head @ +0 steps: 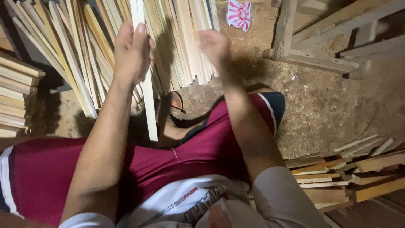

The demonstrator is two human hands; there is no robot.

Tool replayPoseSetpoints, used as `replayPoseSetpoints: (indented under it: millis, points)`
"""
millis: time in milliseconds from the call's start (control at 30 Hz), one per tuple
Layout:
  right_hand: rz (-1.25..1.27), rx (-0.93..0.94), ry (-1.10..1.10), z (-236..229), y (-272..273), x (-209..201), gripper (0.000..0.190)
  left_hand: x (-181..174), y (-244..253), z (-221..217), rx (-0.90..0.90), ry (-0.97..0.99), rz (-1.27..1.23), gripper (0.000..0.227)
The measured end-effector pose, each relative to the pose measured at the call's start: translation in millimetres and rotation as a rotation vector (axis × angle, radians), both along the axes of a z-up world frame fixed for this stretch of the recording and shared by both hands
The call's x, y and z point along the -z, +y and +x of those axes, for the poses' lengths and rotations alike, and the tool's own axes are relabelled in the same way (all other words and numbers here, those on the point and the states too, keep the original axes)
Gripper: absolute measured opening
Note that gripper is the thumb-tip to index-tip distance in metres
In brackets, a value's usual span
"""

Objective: The person sits cross-legged on the floor and repeatedly picks up thin wooden sticks from a tray, inspects them, and places them into a separate pile. The person handles the sticks one at a time, turning them over and aligning them before stacking.

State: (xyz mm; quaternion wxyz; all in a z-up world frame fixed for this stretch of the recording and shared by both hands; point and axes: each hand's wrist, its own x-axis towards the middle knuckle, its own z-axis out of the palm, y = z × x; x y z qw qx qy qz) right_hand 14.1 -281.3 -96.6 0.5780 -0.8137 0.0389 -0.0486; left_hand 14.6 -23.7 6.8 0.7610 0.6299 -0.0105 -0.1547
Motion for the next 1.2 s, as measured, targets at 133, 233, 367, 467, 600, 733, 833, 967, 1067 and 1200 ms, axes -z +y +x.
replayPoseSetpoints:
  millis: [133,233,367,467,600,733,833,967,1067,1200]
  points:
    - [-0.108,0.018,-0.082,11,-83,97,0.035,16,-5,-16,-0.016,0.12,0.034,0.03]
    - [-1.338,0.069,-0.441,-4,-97,145,0.018,40,-12,-28,-0.226,0.127,-0.071,0.022]
    - [-1.086,0.234,0.32,-24,-83,84,0.015,23,-15,-42,-0.143,0.207,0.046,0.032]
    - [-0.994,0.244,0.245,-11,-137,200,0.019,30,-18,-49,-0.123,0.238,0.066,0.035]
    - [-0.748,0.494,0.333,25,-135,251,0.023,41,-22,-45,-0.157,0.21,0.023,0.032]
    - [-0.951,0.499,0.387,66,-218,442,0.032,33,-15,-38,-0.163,0.154,-0.025,0.03]
    - [-0.784,0.608,0.315,38,-280,405,0.023,27,-16,-32,-0.1,0.162,-0.093,0.031]
    - [-0.656,0.449,0.186,21,-56,76,0.021,27,-17,-28,-0.131,0.07,-0.066,0.027]
    - [0.348,0.213,0.215,17,-49,27,0.02,10,-19,-29,-0.064,0.042,-0.099,0.035]
    - [0.523,-0.118,0.217,6,9,-31,0.027,-5,-21,-34,0.032,-0.036,-0.195,0.065]
